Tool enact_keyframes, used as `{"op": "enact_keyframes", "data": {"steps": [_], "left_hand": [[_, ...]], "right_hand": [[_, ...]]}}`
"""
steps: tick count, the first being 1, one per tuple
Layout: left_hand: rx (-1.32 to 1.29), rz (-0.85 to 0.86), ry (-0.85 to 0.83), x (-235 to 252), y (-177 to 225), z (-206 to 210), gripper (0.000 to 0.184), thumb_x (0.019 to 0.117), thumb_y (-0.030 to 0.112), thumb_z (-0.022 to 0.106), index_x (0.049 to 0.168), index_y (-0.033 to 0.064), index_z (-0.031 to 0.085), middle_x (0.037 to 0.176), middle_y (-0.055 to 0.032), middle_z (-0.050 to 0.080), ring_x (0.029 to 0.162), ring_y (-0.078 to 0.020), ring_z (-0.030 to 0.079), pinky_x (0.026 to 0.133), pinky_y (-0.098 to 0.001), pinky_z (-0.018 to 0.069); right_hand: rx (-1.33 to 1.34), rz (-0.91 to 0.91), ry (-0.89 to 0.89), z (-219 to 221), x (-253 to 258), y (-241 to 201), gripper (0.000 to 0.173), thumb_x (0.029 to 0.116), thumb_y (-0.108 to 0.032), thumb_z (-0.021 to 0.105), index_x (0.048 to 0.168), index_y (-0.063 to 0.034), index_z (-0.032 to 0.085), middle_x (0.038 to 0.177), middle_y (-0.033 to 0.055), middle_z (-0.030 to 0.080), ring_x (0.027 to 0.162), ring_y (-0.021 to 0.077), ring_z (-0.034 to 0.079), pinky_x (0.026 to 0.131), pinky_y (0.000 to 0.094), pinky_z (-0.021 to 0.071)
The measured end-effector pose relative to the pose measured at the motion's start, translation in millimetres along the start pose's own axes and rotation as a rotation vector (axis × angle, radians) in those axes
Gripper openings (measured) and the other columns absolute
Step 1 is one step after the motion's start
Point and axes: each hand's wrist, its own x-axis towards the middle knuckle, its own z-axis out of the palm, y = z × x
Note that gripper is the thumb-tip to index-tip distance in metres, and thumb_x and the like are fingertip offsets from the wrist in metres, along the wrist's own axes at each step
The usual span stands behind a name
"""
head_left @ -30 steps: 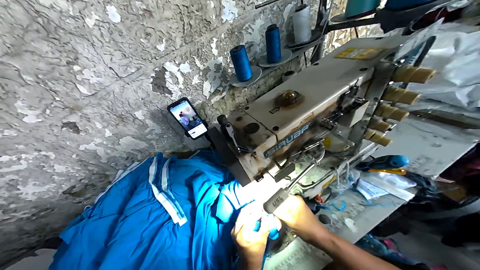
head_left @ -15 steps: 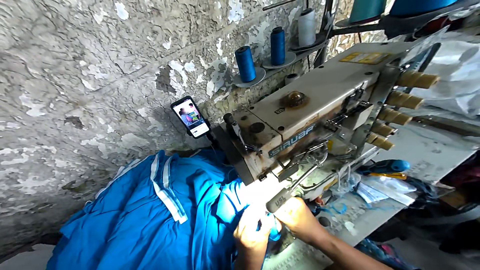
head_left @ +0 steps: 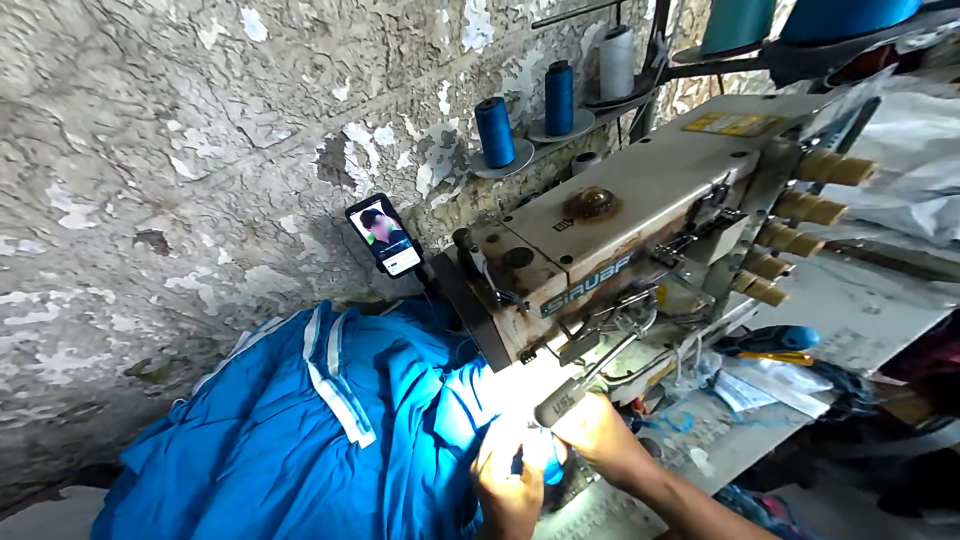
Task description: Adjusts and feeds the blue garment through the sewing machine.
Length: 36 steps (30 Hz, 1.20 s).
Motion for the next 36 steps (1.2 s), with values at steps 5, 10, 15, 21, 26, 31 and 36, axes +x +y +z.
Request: {"op": "enact_keyframes", "data": {"steps": [5, 10, 15, 21, 26, 31, 36], "left_hand": [[0.061, -0.076, 0.018, -1.5, -1.1, 2.6, 0.017, 0.0742, 0.013, 0.075, 0.079, -0.0031, 0.074, 0.079, -0.0065, 0.074, 0.079, -0.0002, 0.07, 0.08, -0.0127, 0.0545], [0.067, -0.069, 0.0, -0.2, -3.6, 0.4, 0.015, 0.0751, 0.01, 0.075, 0.081, -0.0039, 0.075, 0.08, -0.0072, 0.075, 0.079, 0.0001, 0.07, 0.079, -0.0127, 0.0551], [0.048, -0.023, -0.02, 1.7, -6.2, -2.6, 0.015, 0.073, 0.011, 0.076, 0.077, -0.003, 0.073, 0.078, -0.0066, 0.074, 0.08, 0.0007, 0.07, 0.079, -0.0117, 0.0542], [0.063, 0.016, -0.048, -3.1, -9.5, -2.7, 0.022, 0.0729, 0.016, 0.078, 0.079, -0.0036, 0.072, 0.077, -0.0074, 0.073, 0.079, 0.0015, 0.069, 0.08, -0.0105, 0.0526], [0.12, 0.035, -0.028, -1.7, -10.3, -0.5, 0.019, 0.0726, 0.015, 0.075, 0.075, -0.0032, 0.071, 0.076, -0.0086, 0.073, 0.078, -0.0014, 0.069, 0.079, -0.0116, 0.0529], [0.119, -0.012, 0.012, -2.6, -3.0, 3.3, 0.023, 0.0715, 0.014, 0.076, 0.081, -0.0065, 0.073, 0.08, -0.0096, 0.074, 0.08, 0.0009, 0.07, 0.08, -0.011, 0.053], [0.145, -0.066, 0.015, -2.1, 2.2, 3.2, 0.036, 0.0708, 0.016, 0.077, 0.094, -0.0115, 0.07, 0.089, -0.0146, 0.074, 0.088, -0.0013, 0.069, 0.086, -0.0114, 0.051]], "right_hand": [[-0.116, -0.195, 0.024, 5.0, -6.4, 6.6, 0.01, 0.0787, -0.008, 0.068, 0.07, -0.0032, 0.066, 0.063, -0.0076, 0.061, 0.058, -0.011, 0.054, 0.057, 0.0075, 0.0462], [-0.226, -0.422, 0.087, 8.7, -6.5, 22.8, 0.016, 0.0784, -0.011, 0.069, 0.067, -0.0019, 0.063, 0.073, 0.0019, 0.065, 0.07, -0.0072, 0.057, 0.068, 0.007, 0.0463], [-0.277, -0.487, 0.115, 9.3, -4.1, 25.4, 0.02, 0.0803, -0.013, 0.067, 0.064, -0.0023, 0.061, 0.07, 0.0039, 0.064, 0.069, -0.0037, 0.059, 0.068, 0.0084, 0.0468], [-0.293, -0.261, 0.059, 3.8, -3.4, 6.9, 0.014, 0.0784, -0.013, 0.067, 0.07, -0.0008, 0.067, 0.066, 0.0017, 0.063, 0.061, -0.0037, 0.056, 0.06, 0.0121, 0.0468], [-0.415, -0.392, 0.134, 7.0, 0.2, 5.3, 0.016, 0.0787, -0.015, 0.067, 0.07, -0.0022, 0.068, 0.07, 0.0058, 0.066, 0.069, 0.0031, 0.063, 0.066, 0.0157, 0.0495], [-0.383, -0.282, 0.206, 13.5, 0.8, -0.5, 0.017, 0.0765, -0.015, 0.068, 0.082, 0.0004, 0.071, 0.075, 0.006, 0.07, 0.071, 0.0041, 0.066, 0.067, 0.0197, 0.0535], [-0.395, -0.308, 0.152, 9.6, 0.9, 2.5, 0.017, 0.0774, -0.015, 0.067, 0.083, 0.0005, 0.071, 0.077, 0.0065, 0.07, 0.073, 0.0033, 0.065, 0.07, 0.017, 0.0518]]}}
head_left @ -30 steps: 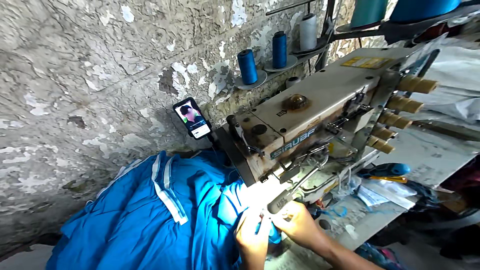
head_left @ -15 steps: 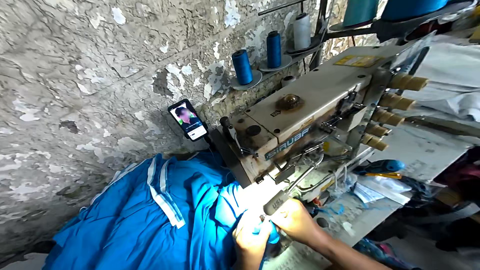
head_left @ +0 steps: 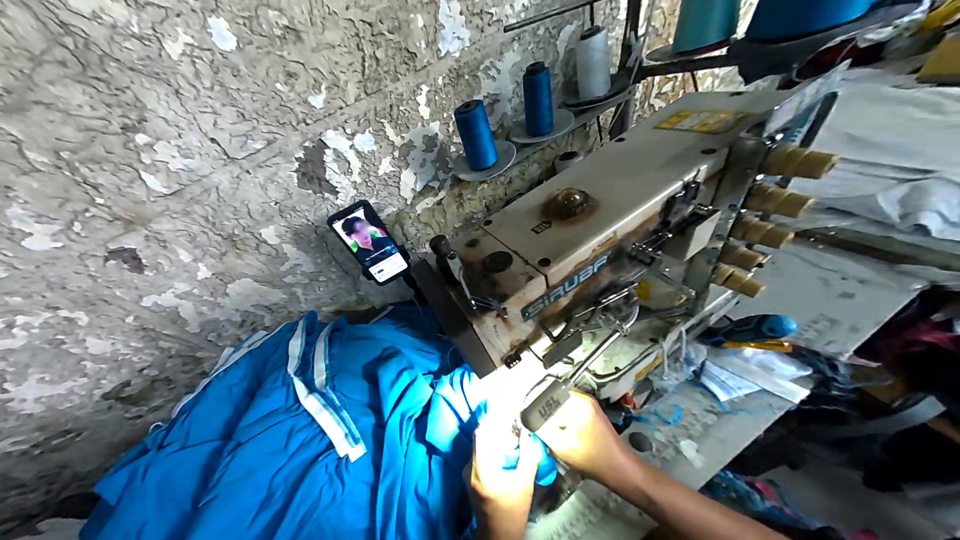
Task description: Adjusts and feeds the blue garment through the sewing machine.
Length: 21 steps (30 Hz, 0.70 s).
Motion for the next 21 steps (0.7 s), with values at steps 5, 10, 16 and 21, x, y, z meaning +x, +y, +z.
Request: {"op": "enact_keyframes", "data": {"steps": [5, 10, 16, 21], "left_hand": [[0.034, 0.031, 0.012, 4.8, 2.3, -1.0, 0.032, 0.0747, 0.012, 0.075, 0.096, -0.011, 0.07, 0.094, -0.0157, 0.074, 0.093, -0.0037, 0.069, 0.09, -0.0121, 0.05], [0.101, 0.042, -0.013, -1.1, 6.8, -1.9, 0.034, 0.0745, 0.015, 0.076, 0.095, -0.0112, 0.069, 0.086, -0.0168, 0.073, 0.082, -0.007, 0.071, 0.08, -0.0148, 0.0542], [0.128, -0.064, 0.016, -5.0, 19.7, 0.0, 0.039, 0.0725, 0.012, 0.08, 0.096, -0.0147, 0.064, 0.084, -0.0186, 0.071, 0.078, -0.0115, 0.07, 0.076, -0.0198, 0.0563], [0.057, -0.09, 0.054, -9.5, 22.3, 3.0, 0.041, 0.0723, 0.01, 0.081, 0.099, -0.017, 0.064, 0.088, -0.0194, 0.072, 0.083, -0.0066, 0.07, 0.08, -0.0163, 0.0546]], "right_hand": [[-0.002, -0.102, -0.026, -3.3, -5.8, 1.3, 0.022, 0.0795, -0.025, 0.071, 0.078, -0.0036, 0.07, 0.082, 0.0049, 0.068, 0.077, 0.0001, 0.062, 0.071, 0.0135, 0.0499], [-0.109, -0.192, 0.071, -2.7, -3.0, -3.1, 0.018, 0.0776, -0.017, 0.068, 0.064, -0.0049, 0.066, 0.074, 0.0071, 0.068, 0.071, 0.0054, 0.063, 0.068, 0.0149, 0.0493], [-0.144, -0.161, 0.078, 3.1, -5.3, -7.0, 0.014, 0.0804, -0.012, 0.063, 0.071, -0.0023, 0.068, 0.083, 0.0112, 0.069, 0.082, 0.0122, 0.067, 0.078, 0.0186, 0.0523], [-0.076, 0.088, -0.069, -10.0, -1.7, -21.0, 0.015, 0.0869, -0.011, 0.06, 0.089, 0.001, 0.069, 0.074, 0.0083, 0.066, 0.07, 0.0106, 0.065, 0.066, 0.0249, 0.0527]]}}
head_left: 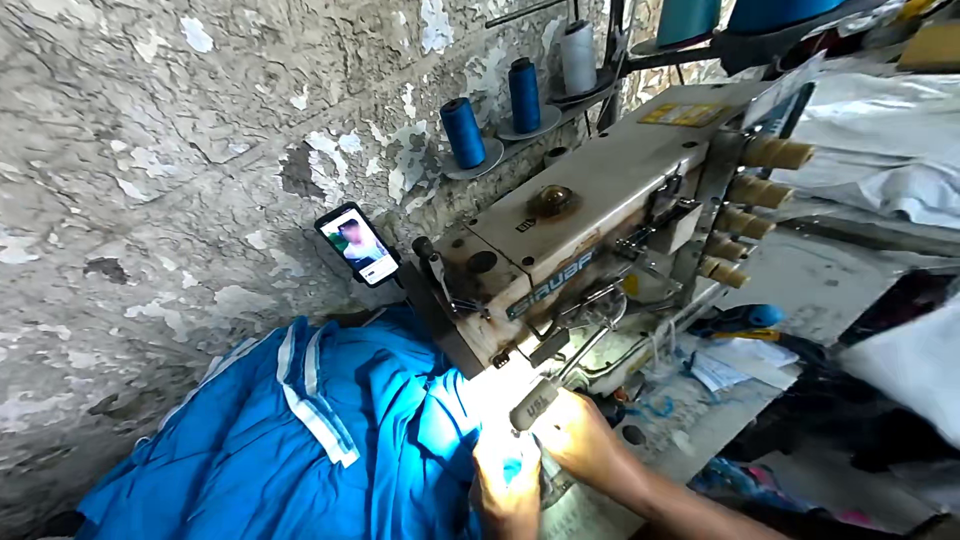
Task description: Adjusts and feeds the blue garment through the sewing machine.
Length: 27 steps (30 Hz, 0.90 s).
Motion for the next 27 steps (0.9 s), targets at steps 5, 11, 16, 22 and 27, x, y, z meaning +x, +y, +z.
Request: {"op": "enact_keyframes", "data": {"steps": [5, 11, 16, 22, 27], "left_hand": [[-0.024, -0.019, 0.024, -1.5, 0.3, -0.3, 0.044, 0.0704, 0.01, 0.081, 0.098, -0.0182, 0.062, 0.087, -0.0191, 0.072, 0.082, -0.0035, 0.069, 0.081, -0.0143, 0.0535], [-0.059, -0.099, 0.038, 8.0, 1.5, 0.4, 0.032, 0.0726, 0.007, 0.076, 0.097, -0.0123, 0.069, 0.094, -0.016, 0.071, 0.092, -0.0031, 0.066, 0.086, -0.0125, 0.0501], [-0.335, -0.267, 0.028, 9.1, -2.7, 1.7, 0.022, 0.0757, -0.004, 0.068, 0.098, -0.0086, 0.07, 0.101, -0.0081, 0.067, 0.092, 0.0009, 0.065, 0.081, -0.0125, 0.0539], [-0.559, -0.425, 0.003, 11.1, -2.8, -1.2, 0.028, 0.0824, -0.009, 0.063, 0.11, -0.0049, 0.067, 0.105, -0.0037, 0.068, 0.086, -0.0034, 0.068, 0.072, -0.0188, 0.0591], [-0.637, -0.511, 0.006, 12.9, -0.7, -2.7, 0.037, 0.0845, -0.01, 0.06, 0.121, -0.0069, 0.057, 0.099, -0.0032, 0.072, 0.079, -0.0049, 0.07, 0.07, -0.0208, 0.0603]], "right_hand": [[0.13, 0.225, -0.124, -8.0, 6.6, -2.6, 0.018, 0.0889, -0.014, 0.06, 0.096, 0.0008, 0.068, 0.077, 0.0046, 0.066, 0.072, 0.0079, 0.062, 0.07, 0.0287, 0.0521], [0.153, 0.164, -0.03, -2.6, 6.5, -1.0, 0.015, 0.0844, -0.014, 0.064, 0.091, -0.0018, 0.07, 0.077, 0.0025, 0.068, 0.074, 0.0038, 0.064, 0.07, 0.0242, 0.0533], [0.069, 0.033, 0.06, 4.1, 5.6, -1.0, 0.014, 0.0784, -0.015, 0.067, 0.083, -0.0026, 0.07, 0.073, 0.0044, 0.069, 0.071, 0.0051, 0.066, 0.066, 0.0229, 0.0529], [-0.007, -0.099, 0.08, 5.6, 8.3, -6.1, 0.015, 0.0786, -0.014, 0.069, 0.086, -0.0019, 0.072, 0.077, 0.0069, 0.072, 0.074, 0.0086, 0.07, 0.07, 0.023, 0.0558], [-0.022, -0.195, 0.087, 7.9, 11.6, -4.7, 0.014, 0.0797, -0.015, 0.069, 0.086, -0.0029, 0.073, 0.079, 0.0069, 0.073, 0.078, 0.009, 0.071, 0.073, 0.0223, 0.0564]]}}
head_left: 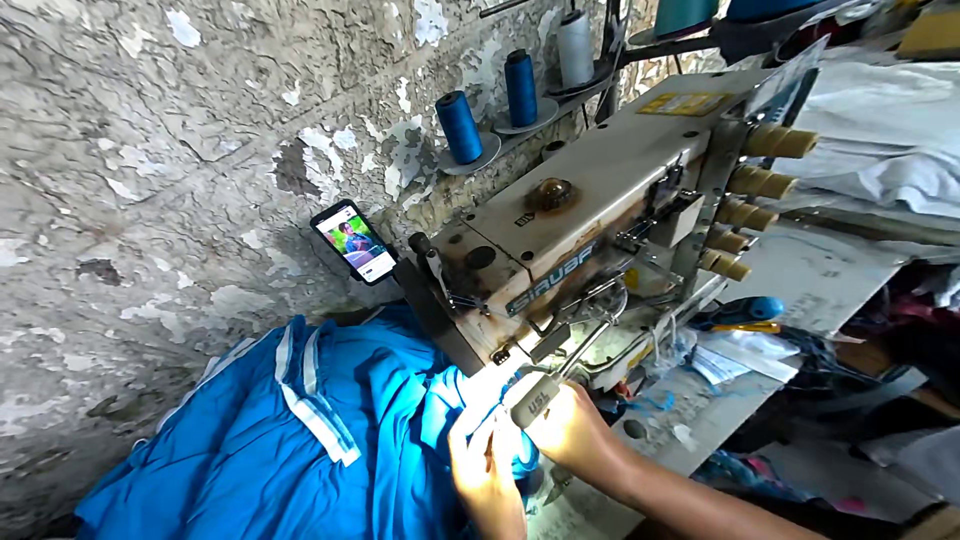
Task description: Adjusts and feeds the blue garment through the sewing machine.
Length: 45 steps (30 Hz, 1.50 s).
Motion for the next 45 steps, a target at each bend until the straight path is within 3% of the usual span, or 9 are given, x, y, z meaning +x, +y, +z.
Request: {"op": "enact_keyframes", "data": {"steps": [6, 13, 20, 23, 25, 27, 30, 34, 45], "left_hand": [[-0.044, -0.023, -0.025, 0.4, 1.3, 0.0, 0.038, 0.0847, -0.009, 0.058, 0.122, -0.0052, 0.055, 0.093, -0.001, 0.074, 0.076, -0.0045, 0.07, 0.069, -0.0205, 0.0594], [-0.036, -0.021, -0.011, -0.9, 2.4, 1.2, 0.038, 0.0817, -0.009, 0.062, 0.119, -0.0043, 0.059, 0.098, -0.002, 0.073, 0.081, -0.0061, 0.071, 0.072, -0.0222, 0.0605], [0.138, 0.167, -0.008, -4.1, -2.7, -0.8, 0.045, 0.0784, -0.007, 0.068, 0.121, -0.0098, 0.053, 0.106, -0.0042, 0.069, 0.093, -0.0014, 0.07, 0.079, -0.0182, 0.0601], [0.204, 0.222, 0.02, -8.1, -0.9, 2.6, 0.045, 0.077, -0.006, 0.069, 0.118, -0.0135, 0.052, 0.103, -0.0048, 0.071, 0.091, 0.0024, 0.07, 0.079, -0.0159, 0.0592], [0.255, 0.285, 0.024, -9.3, -0.7, 4.0, 0.04, 0.0779, -0.003, 0.071, 0.113, -0.0119, 0.055, 0.102, -0.0034, 0.072, 0.092, 0.0045, 0.069, 0.081, -0.0141, 0.058], [0.371, 0.368, 0.045, -10.2, -0.4, 4.5, 0.034, 0.0777, 0.002, 0.073, 0.105, -0.0149, 0.061, 0.097, -0.0095, 0.069, 0.091, 0.0033, 0.067, 0.083, -0.0123, 0.0547], [0.435, 0.413, 0.039, -11.7, -1.4, 2.7, 0.04, 0.077, 0.001, 0.075, 0.106, -0.0186, 0.057, 0.095, -0.0152, 0.071, 0.091, 0.0012, 0.069, 0.082, -0.014, 0.0561], [0.458, 0.397, 0.058, -11.0, -1.1, 2.2, 0.044, 0.0732, 0.008, 0.077, 0.105, -0.0171, 0.059, 0.094, -0.0133, 0.069, 0.091, 0.007, 0.063, 0.084, -0.0075, 0.049], [0.464, 0.443, 0.031, -9.5, -1.9, 0.2, 0.039, 0.0727, 0.008, 0.078, 0.101, -0.0145, 0.063, 0.092, -0.0119, 0.07, 0.09, 0.0069, 0.064, 0.084, -0.008, 0.0494]], "right_hand": [[-0.039, -0.053, 0.03, 4.9, -2.9, 2.5, 0.013, 0.0806, -0.016, 0.068, 0.084, -0.0048, 0.072, 0.077, 0.006, 0.072, 0.077, 0.0089, 0.07, 0.073, 0.0206, 0.0558], [-0.072, -0.085, 0.056, 5.0, -4.5, 2.3, 0.012, 0.0795, -0.017, 0.068, 0.08, -0.0049, 0.071, 0.075, 0.0064, 0.07, 0.074, 0.0091, 0.069, 0.071, 0.0196, 0.0549], [-0.016, -0.082, 0.088, 9.9, -10.0, 9.0, 0.011, 0.0804, -0.014, 0.065, 0.076, -0.005, 0.069, 0.073, 0.0051, 0.068, 0.073, 0.0053, 0.066, 0.07, 0.0153, 0.0526], [-0.017, -0.074, 0.078, 8.5, -10.7, 9.0, 0.013, 0.0825, -0.014, 0.063, 0.081, -0.0039, 0.071, 0.077, 0.0052, 0.071, 0.076, 0.0051, 0.068, 0.073, 0.0156, 0.0534], [-0.017, -0.034, 0.032, 5.2, -10.8, 6.1, 0.014, 0.0845, -0.014, 0.062, 0.085, -0.0032, 0.072, 0.078, 0.0062, 0.071, 0.076, 0.0067, 0.069, 0.072, 0.0181, 0.0542], [-0.004, 0.043, -0.069, -0.7, -11.5, 2.6, 0.017, 0.0874, -0.014, 0.061, 0.09, -0.0018, 0.072, 0.08, 0.0081, 0.071, 0.077, 0.0097, 0.07, 0.072, 0.0226, 0.0558], [0.056, 0.194, -0.212, -7.8, -9.7, 0.3, 0.021, 0.0904, -0.016, 0.059, 0.097, 0.0005, 0.071, 0.082, 0.0092, 0.071, 0.079, 0.0112, 0.069, 0.073, 0.0272, 0.055], [0.185, 0.347, -0.224, -11.6, -5.1, 0.1, 0.02, 0.0868, -0.013, 0.062, 0.099, 0.0012, 0.07, 0.085, 0.0054, 0.069, 0.08, 0.0049, 0.065, 0.076, 0.0222, 0.0527], [0.456, 0.492, -0.117, -15.0, -0.6, -6.7, 0.015, 0.0803, -0.004, 0.072, 0.095, -0.0055, 0.069, 0.081, -0.0084, 0.07, 0.077, -0.008, 0.064, 0.075, 0.012, 0.0542]]}}
